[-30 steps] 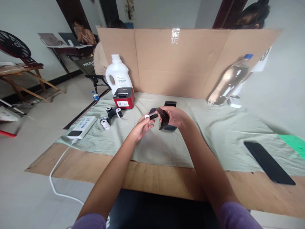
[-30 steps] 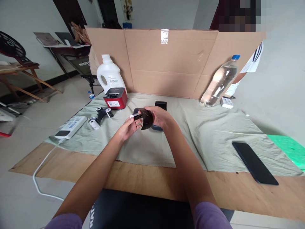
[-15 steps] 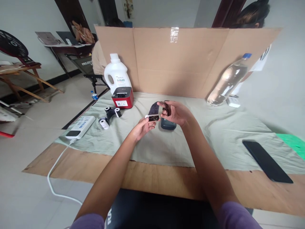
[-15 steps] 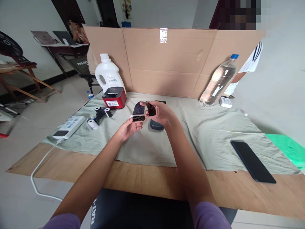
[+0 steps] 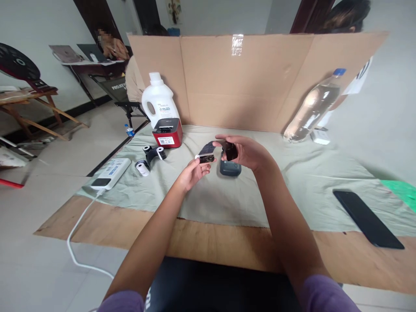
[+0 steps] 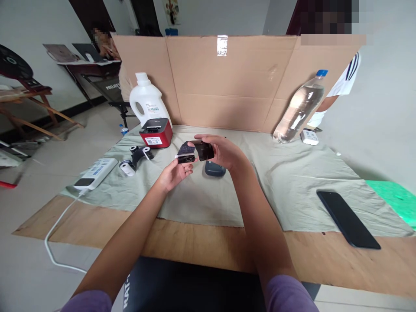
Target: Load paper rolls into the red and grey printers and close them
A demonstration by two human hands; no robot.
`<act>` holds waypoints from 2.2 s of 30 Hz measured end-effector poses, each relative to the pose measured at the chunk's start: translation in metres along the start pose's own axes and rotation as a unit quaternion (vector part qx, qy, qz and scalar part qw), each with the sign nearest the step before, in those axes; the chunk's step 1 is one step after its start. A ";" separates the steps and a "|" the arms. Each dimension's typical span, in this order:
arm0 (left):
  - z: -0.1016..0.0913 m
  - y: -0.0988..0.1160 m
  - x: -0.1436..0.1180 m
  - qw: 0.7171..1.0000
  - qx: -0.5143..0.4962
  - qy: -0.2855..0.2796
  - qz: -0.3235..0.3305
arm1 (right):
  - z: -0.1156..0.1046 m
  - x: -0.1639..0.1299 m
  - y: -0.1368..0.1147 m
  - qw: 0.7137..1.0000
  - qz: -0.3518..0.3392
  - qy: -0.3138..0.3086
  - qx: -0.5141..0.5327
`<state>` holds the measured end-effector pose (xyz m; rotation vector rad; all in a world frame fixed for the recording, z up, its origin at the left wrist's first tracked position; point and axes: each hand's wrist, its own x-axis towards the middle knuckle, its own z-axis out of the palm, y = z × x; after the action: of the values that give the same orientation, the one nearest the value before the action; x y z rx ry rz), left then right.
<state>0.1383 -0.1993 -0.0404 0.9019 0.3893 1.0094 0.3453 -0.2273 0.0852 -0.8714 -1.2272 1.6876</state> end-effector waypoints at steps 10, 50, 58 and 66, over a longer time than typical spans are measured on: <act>0.002 0.005 -0.003 0.999 0.042 -0.001 0.026 | -0.024 -0.014 -0.012 0.971 0.026 0.009 -0.238; 0.005 0.025 -0.010 0.871 0.467 -0.024 0.148 | -0.018 0.035 0.060 0.972 0.073 -0.096 -0.202; 0.010 0.032 -0.019 0.780 0.611 -0.041 0.131 | -0.010 0.023 0.040 0.903 0.080 -0.050 -0.420; 0.017 0.036 -0.023 0.770 0.621 -0.045 0.138 | -0.009 0.020 0.036 0.911 0.084 -0.066 -0.397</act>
<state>0.1177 -0.2189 -0.0040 2.2547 0.8987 0.8955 0.3367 -0.2113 0.0471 -1.3832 -2.0401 1.3681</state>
